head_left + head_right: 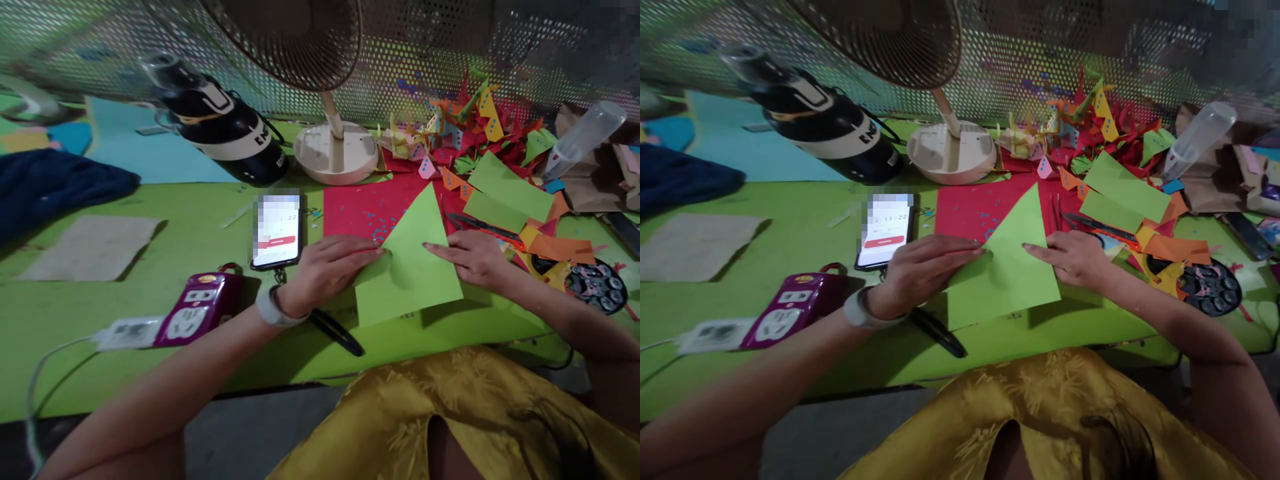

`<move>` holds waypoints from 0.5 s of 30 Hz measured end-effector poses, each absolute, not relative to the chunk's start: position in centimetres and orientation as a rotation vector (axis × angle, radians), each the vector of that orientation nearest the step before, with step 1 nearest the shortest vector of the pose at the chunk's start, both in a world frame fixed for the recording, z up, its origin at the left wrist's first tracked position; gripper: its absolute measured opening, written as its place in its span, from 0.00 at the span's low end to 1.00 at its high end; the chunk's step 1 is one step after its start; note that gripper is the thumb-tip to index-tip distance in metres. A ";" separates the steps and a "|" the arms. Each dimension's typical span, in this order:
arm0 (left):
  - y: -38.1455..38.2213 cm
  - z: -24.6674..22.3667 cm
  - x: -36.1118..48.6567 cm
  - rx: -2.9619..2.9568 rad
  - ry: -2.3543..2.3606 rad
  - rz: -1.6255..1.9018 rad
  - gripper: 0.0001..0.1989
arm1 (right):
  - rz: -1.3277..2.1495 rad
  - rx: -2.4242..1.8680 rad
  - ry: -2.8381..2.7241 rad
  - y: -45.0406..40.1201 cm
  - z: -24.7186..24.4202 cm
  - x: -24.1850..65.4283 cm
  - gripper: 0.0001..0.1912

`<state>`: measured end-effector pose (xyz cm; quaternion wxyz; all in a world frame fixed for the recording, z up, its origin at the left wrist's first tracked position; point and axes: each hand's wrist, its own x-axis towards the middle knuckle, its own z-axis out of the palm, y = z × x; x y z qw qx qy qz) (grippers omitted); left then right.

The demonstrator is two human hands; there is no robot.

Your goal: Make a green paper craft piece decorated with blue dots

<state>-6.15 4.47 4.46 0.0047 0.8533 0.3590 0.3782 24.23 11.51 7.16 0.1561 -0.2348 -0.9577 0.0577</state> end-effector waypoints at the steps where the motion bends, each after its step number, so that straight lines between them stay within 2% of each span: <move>1: 4.7 3.7 -6.3 2.746 1.128 1.106 0.12 | 0.114 -0.661 -2.809 11.8 6.1 24.4 0.26; 6: 5.0 1.9 -6.5 2.877 1.165 0.640 0.16 | -0.047 -0.750 -2.944 12.5 2.8 24.3 0.28; 11: 3.9 2.9 -5.7 2.792 0.926 0.515 0.19 | -0.136 -0.843 -2.983 12.3 2.9 24.1 0.28; 15: 2.9 3.0 -5.3 2.790 0.903 0.387 0.24 | -0.037 -0.883 -2.995 12.1 3.4 24.3 0.31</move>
